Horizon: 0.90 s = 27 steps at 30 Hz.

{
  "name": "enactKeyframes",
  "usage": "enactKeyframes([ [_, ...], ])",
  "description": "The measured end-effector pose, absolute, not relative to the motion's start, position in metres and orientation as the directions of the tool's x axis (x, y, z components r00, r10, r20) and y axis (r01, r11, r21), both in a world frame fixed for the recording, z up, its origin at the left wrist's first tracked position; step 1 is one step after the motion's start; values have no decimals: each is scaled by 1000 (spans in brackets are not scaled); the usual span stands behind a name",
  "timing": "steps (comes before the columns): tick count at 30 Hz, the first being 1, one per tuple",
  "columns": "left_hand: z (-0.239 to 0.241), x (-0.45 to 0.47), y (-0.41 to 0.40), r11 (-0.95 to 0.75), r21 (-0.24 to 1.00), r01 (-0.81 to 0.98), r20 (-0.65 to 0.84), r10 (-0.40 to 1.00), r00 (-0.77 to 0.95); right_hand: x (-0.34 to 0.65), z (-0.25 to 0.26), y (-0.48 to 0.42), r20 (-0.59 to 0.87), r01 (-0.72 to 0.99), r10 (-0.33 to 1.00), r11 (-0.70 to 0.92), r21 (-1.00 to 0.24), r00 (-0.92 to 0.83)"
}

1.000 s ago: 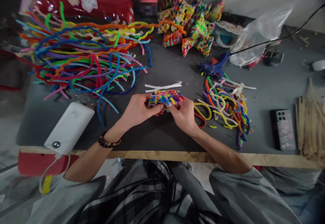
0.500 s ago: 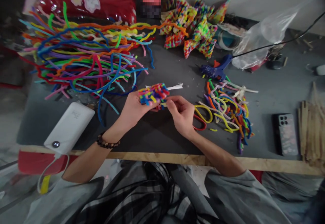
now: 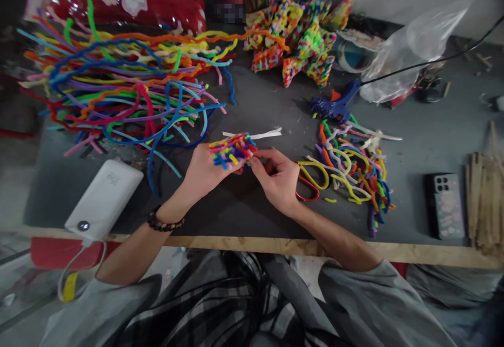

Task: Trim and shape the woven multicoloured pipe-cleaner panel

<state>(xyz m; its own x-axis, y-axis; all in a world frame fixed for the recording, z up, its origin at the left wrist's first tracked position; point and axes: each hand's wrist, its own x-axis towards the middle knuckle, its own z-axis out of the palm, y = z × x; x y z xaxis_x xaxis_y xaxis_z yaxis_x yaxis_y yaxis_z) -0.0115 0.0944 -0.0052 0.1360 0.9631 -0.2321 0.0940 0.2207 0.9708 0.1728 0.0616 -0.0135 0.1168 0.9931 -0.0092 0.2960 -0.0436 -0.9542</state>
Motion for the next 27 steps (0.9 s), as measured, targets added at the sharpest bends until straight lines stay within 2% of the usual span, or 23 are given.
enactKeyframes([
  [9,1,-11,93,224,974,19,-224,963,147,170,-13,56,65,385,992,16,-923,113],
  [15,2,-8,95,209,977,47,-214,965,150,168,-12,54,252,536,966,180,-825,63],
  [19,1,-9,95,208,975,77,-218,961,171,168,-16,54,360,554,933,296,-778,8],
  [27,-3,-11,96,188,974,125,-207,964,166,169,-18,55,314,518,949,286,-806,-35],
])
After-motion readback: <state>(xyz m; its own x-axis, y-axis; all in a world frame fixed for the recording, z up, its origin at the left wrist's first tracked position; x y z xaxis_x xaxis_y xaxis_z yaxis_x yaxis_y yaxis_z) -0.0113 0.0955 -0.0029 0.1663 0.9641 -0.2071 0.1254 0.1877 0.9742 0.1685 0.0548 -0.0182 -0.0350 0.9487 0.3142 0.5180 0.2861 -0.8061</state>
